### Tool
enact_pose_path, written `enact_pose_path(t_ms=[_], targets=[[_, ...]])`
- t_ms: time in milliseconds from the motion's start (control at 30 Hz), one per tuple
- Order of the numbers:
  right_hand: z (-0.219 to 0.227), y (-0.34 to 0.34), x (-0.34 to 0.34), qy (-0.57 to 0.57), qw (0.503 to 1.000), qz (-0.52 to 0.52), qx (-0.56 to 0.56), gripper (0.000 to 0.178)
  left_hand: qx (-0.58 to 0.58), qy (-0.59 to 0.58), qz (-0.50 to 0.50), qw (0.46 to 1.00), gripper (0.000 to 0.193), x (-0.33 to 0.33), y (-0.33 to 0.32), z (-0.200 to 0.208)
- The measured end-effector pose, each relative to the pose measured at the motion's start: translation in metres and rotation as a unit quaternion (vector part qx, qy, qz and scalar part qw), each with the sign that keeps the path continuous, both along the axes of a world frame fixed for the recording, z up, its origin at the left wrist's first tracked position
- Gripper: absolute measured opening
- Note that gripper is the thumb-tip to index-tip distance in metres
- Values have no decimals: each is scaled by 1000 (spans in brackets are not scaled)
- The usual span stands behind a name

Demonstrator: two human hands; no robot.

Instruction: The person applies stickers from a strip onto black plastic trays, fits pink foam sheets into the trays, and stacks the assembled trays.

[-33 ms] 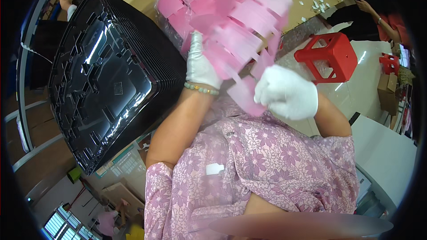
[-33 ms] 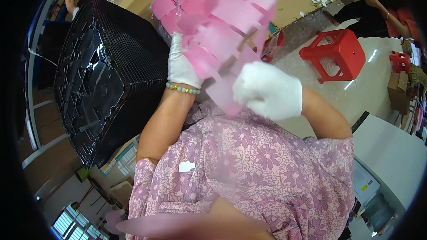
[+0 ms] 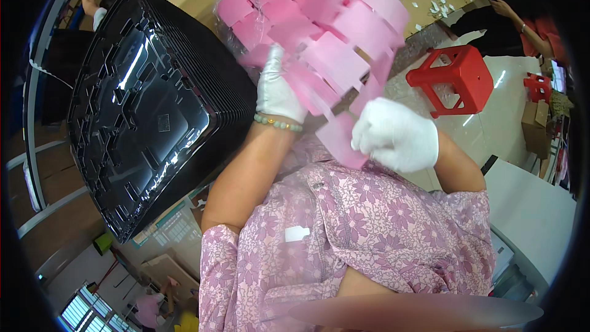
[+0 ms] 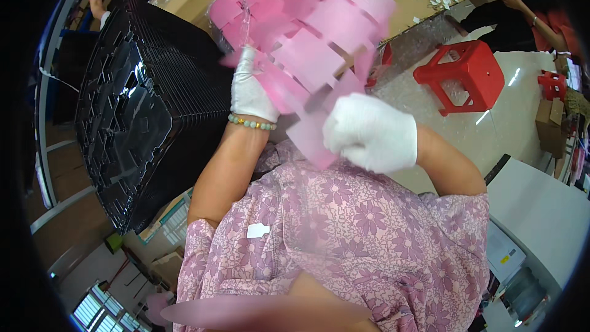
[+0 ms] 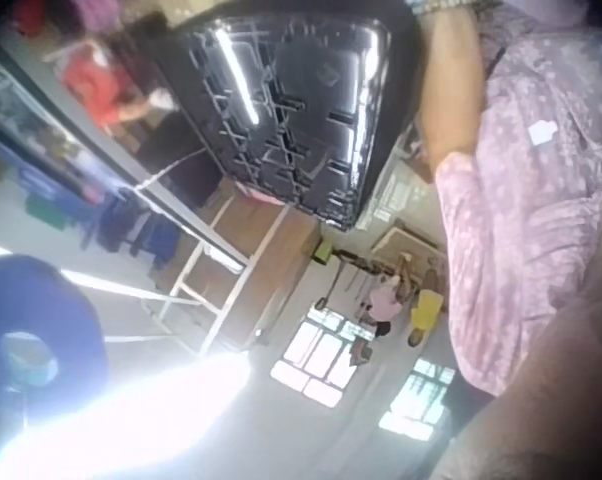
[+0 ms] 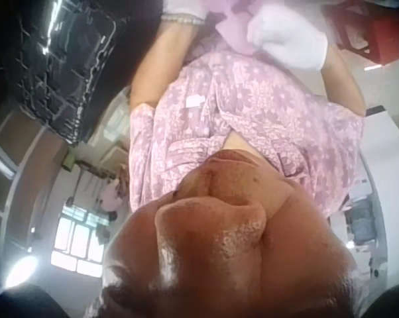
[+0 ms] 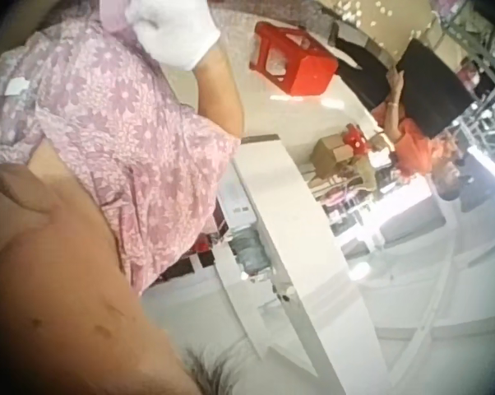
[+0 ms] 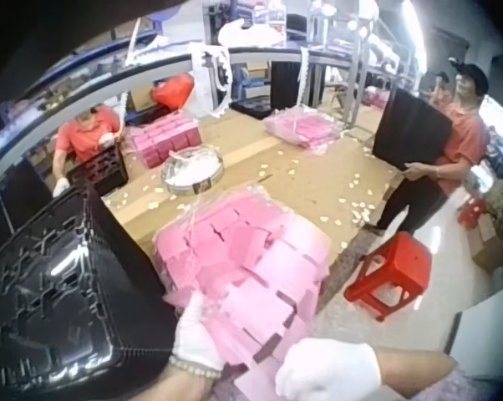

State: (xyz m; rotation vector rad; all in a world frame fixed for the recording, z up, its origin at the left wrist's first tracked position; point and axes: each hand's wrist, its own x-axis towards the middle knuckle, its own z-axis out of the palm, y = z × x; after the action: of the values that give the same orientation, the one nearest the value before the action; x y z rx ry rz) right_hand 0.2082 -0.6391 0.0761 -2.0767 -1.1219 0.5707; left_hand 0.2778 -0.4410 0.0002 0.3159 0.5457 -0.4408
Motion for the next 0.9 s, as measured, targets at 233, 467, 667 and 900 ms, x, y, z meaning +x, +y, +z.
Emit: enact_pose_path(t_ms=[233, 467, 667, 900], targets=[[30, -40, 13, -148, 800, -513, 272, 49, 271, -282, -96, 915, 18, -53, 17, 98], [9, -16, 83, 309, 812, -165, 466, 94, 275, -323, -43, 905, 24, -97, 54, 183], [72, 8, 72, 161, 849, -205, 459, 63, 511, -308, 62, 800, 39, -86, 147, 196], [87, 88, 181, 81, 901, -193, 381, 45, 614, -141, 120, 767, 30, -24, 251, 171]])
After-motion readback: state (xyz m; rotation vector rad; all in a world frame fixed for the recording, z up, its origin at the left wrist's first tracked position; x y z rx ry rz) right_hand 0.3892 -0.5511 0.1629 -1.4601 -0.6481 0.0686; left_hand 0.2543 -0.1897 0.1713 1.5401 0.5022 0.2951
